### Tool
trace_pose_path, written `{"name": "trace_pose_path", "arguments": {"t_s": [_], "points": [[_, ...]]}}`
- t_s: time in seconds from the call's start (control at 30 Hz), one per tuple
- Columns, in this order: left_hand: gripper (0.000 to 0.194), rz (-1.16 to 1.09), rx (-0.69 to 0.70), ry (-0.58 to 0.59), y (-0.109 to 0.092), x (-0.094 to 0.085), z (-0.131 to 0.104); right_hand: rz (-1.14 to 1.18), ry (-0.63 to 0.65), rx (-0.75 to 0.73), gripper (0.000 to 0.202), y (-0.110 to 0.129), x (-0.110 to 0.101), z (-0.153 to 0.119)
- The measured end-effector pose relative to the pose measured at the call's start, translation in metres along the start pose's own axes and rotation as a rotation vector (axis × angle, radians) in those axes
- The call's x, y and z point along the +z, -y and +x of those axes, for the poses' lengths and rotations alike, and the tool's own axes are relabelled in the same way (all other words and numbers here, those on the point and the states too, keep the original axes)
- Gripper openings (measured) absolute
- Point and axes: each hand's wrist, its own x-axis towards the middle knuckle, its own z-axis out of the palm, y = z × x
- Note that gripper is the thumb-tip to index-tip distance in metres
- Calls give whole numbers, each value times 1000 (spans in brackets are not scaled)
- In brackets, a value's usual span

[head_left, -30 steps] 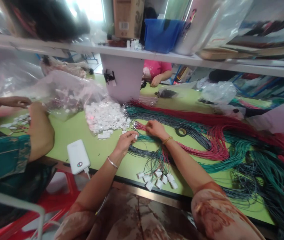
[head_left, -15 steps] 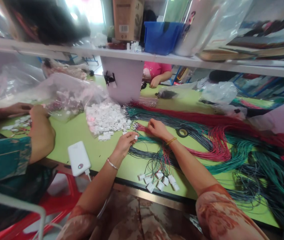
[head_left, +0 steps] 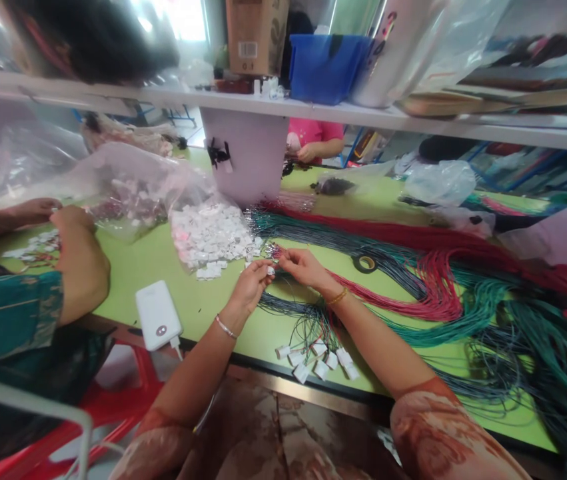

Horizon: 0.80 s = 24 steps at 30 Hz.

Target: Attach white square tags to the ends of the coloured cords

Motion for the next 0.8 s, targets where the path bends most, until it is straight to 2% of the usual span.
{"name": "trace_pose_path", "arguments": {"t_s": [0.17, 0.5, 0.8], "points": [[18, 0, -18, 34, -2, 2, -3, -16, 35, 58, 31, -1, -1, -15], [19, 29, -16, 20, -2, 4, -4, 3, 38, 41, 25, -4, 0, -18], [26, 128, 72, 10, -2, 8, -7, 31, 54, 78, 26, -7, -1, -18]]}}
